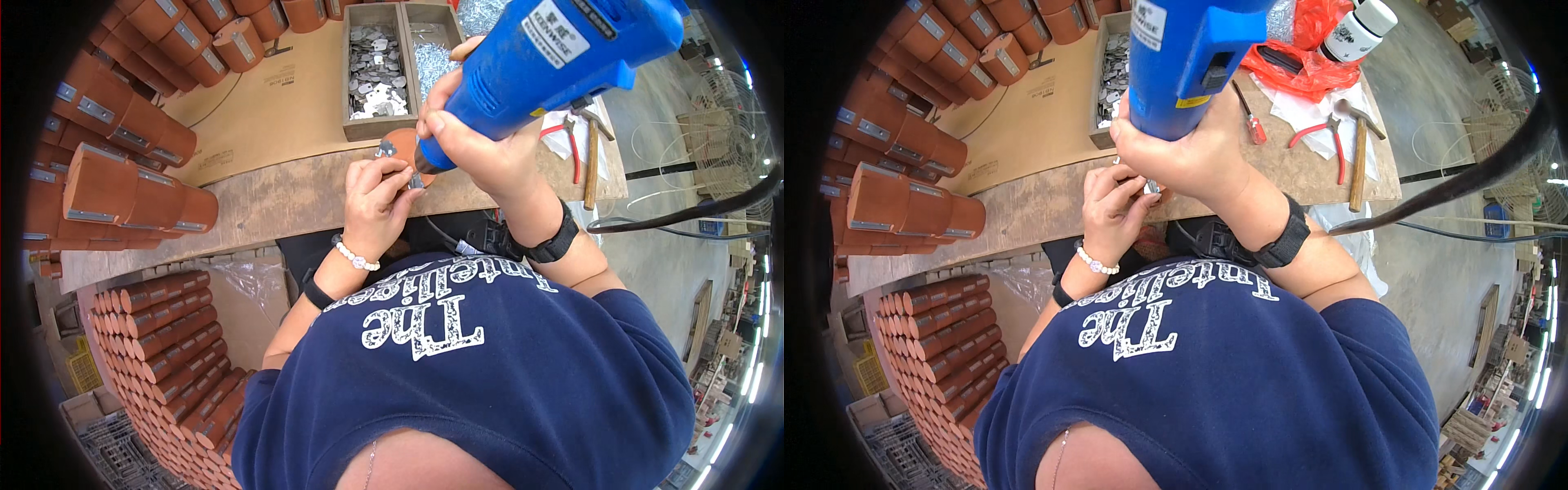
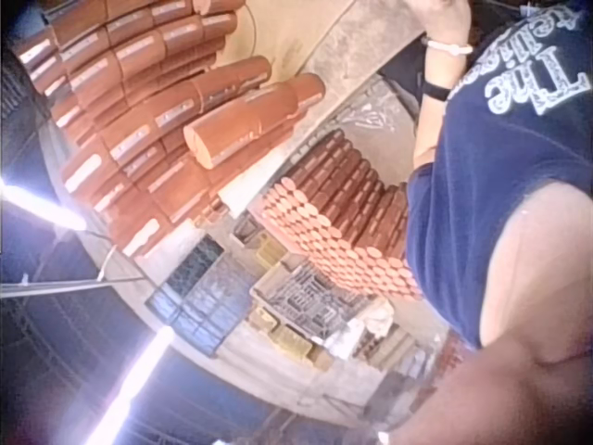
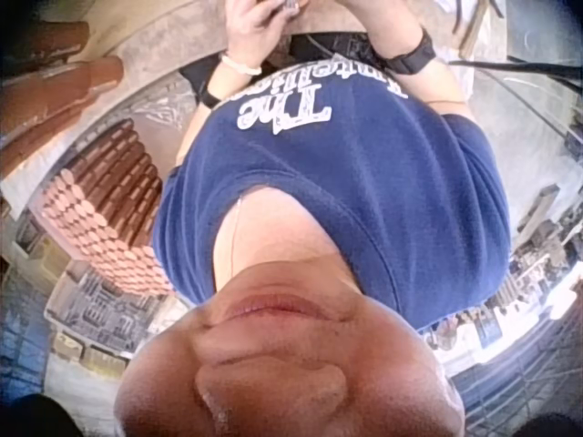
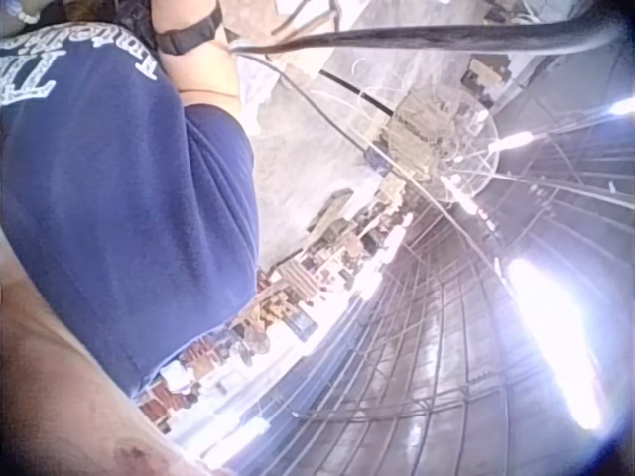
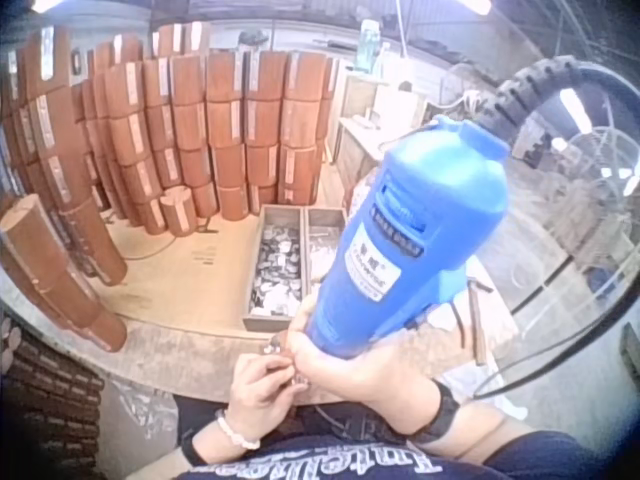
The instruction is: Attaching metal brackets to cylindrical furniture components using an electric screwdriver.
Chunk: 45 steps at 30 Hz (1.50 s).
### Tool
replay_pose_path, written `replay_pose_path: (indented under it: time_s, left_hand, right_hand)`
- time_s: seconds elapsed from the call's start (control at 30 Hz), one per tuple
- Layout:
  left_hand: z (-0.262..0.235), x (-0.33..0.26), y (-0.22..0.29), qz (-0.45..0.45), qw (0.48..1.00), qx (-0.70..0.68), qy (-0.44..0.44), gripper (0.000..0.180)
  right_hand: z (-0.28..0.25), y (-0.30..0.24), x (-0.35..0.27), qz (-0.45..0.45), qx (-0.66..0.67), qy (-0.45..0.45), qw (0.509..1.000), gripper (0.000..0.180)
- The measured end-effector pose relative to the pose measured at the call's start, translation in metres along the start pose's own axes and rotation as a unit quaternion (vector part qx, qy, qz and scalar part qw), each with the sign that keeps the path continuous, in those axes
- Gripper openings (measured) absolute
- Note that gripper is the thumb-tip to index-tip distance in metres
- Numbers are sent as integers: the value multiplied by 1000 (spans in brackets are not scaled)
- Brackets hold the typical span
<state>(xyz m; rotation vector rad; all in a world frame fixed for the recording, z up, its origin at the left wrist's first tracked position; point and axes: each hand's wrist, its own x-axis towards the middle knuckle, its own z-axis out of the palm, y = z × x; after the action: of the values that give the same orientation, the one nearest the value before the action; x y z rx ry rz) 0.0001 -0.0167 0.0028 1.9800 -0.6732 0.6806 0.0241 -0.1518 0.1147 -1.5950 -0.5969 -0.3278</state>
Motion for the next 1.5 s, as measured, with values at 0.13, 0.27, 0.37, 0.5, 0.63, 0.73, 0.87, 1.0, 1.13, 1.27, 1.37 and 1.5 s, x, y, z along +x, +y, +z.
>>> replay_pose_path:
  time_s: [0.13, 0.27, 0.37, 0.5, 0.63, 0.73, 0.87, 1.0, 1.13, 1.27, 1.37, 1.5]
  left_hand:
    - [0, 1, -1, 2, 1000, 3, -2, 29]
    - [0, 1, 0, 4, 1000, 3, -2, 29]
    - [0, 0, -2, 2, 1000, 6, -6, 29]
    - [-1, 1, -1, 5, 1000, 5, -7, 28]
    - [-2, 2, 1, -3, 1000, -5, -9, 28]
    - [-3, 3, 1, -4, 1000, -8, -14, 27]
    - [-3, 3, 1, -3, 1000, -3, -16, 26]
    - [-4, 4, 0, 0, 1000, -3, -22, 25]
    - [-5, 2, -3, 5, 999, 2, -45, 29]
    - [-17, 10, -4, -13, 997, -38, -66, 36]
    - [-31, 30, -11, 15, 995, 13, -98, 60]
    - [-35, 38, -20, -8, 975, 82, -207, 76]
  right_hand:
    - [-1, 3, 0, 13, 29, 17, 999, 43]
    - [-3, 4, -2, 11, 53, 22, 998, 45]
    - [-2, 9, -1, 9, 90, 17, 996, 45]
    - [0, 11, 1, 2, 150, 74, 986, 44]
    - [-1, 10, -1, 1, 159, 59, 986, 45]
    - [-2, 12, -1, -16, 158, 48, 986, 46]
    - [-5, 15, -4, -22, 155, 58, 986, 46]
    - [-16, 11, -9, 3, 117, -6, 993, 49]
    - [-21, 9, -8, 1, 145, 39, 989, 50]
    - [-44, 8, -2, -80, 211, 74, 971, 52]
    - [-55, 4, -4, -102, 191, 90, 972, 51]
    - [-59, 4, -14, -91, 219, 105, 966, 51]
